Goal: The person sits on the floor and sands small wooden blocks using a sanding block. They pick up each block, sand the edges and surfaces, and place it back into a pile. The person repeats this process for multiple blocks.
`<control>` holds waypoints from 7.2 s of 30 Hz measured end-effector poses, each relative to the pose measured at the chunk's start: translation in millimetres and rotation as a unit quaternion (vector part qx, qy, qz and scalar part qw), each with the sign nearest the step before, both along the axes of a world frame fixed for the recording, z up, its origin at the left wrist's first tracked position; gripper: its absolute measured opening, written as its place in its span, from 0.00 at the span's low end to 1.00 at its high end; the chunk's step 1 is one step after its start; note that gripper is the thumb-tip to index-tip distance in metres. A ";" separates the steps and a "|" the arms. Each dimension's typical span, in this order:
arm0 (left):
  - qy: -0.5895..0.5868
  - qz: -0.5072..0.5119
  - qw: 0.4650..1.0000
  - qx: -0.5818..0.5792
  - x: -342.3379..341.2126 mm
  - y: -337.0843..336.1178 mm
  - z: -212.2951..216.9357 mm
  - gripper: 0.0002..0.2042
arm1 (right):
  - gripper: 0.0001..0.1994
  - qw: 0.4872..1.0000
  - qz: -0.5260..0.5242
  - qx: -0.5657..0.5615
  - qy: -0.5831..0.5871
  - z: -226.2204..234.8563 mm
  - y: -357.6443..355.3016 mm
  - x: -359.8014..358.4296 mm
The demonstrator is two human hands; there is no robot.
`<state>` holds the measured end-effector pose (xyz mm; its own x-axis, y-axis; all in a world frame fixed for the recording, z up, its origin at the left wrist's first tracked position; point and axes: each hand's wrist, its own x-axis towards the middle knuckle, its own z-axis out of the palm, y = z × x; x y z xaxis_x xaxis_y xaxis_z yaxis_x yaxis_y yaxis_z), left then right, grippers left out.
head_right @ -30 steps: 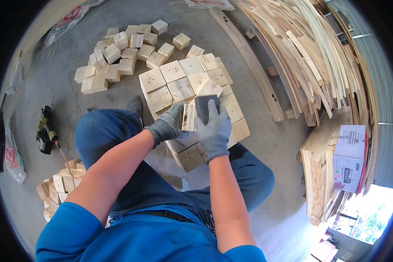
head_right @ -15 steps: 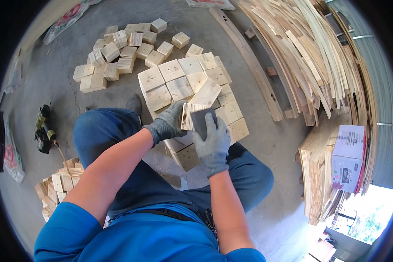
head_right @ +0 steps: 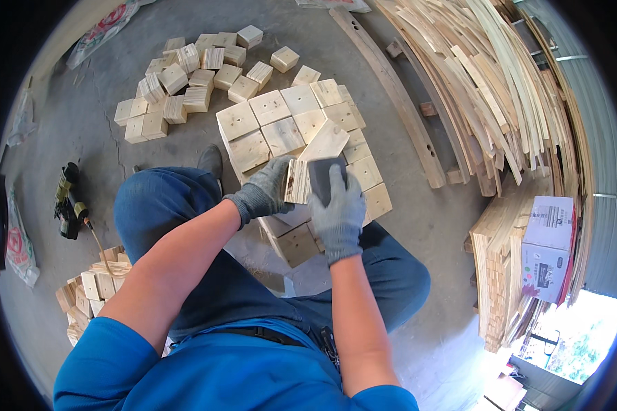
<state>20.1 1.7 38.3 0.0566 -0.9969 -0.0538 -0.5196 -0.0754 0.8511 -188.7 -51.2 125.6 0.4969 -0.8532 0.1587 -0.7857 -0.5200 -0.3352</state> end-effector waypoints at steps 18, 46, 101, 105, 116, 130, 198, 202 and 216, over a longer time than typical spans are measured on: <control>0.000 -0.003 1.000 0.007 1.6 -1.7 -0.4 0.56 | 0.40 0.999 -0.006 -0.001 0.036 6.6 -47.1 36.7; 0.001 -0.011 1.000 0.007 -0.6 -1.7 5.9 0.57 | 0.39 0.996 -0.003 0.008 0.084 15.9 -54.3 57.1; -0.115 -0.060 0.985 -0.115 -0.8 -21.6 37.0 0.53 | 0.43 0.923 -0.179 0.259 -0.221 -14.9 58.4 -78.4; -0.092 -0.017 0.979 -0.182 6.1 -26.7 35.4 0.54 | 0.43 0.926 -0.178 0.253 -0.215 -21.8 56.9 -74.3; -0.169 0.014 0.958 -0.230 -2.0 -30.2 17.0 0.53 | 0.42 0.924 -0.177 0.241 -0.238 -28.7 56.9 -74.4; -0.209 -0.029 0.954 -0.213 -17.2 -5.0 31.2 0.50 | 0.43 0.936 -0.178 0.219 -0.209 -36.2 56.9 -74.3; 0.036 0.030 0.990 -0.134 5.5 -7.2 -66.8 0.57 | 0.41 0.943 -0.227 0.174 -0.169 -11.2 53.6 -71.9; 0.122 0.023 0.987 -0.101 4.5 -5.1 -68.6 0.60 | 0.40 0.968 -0.184 0.099 -0.142 5.3 56.8 -67.6; 0.411 0.002 0.911 -0.033 16.6 -13.4 -122.8 0.38 | 0.34 0.996 0.015 0.039 -0.080 -4.8 76.2 -11.3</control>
<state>36.7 -11.7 -84.5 0.0284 -0.9994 -0.0205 0.2957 -0.0112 0.9552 -200.0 25.0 120.8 0.4969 -0.8506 0.1718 -0.7031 -0.5107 -0.4948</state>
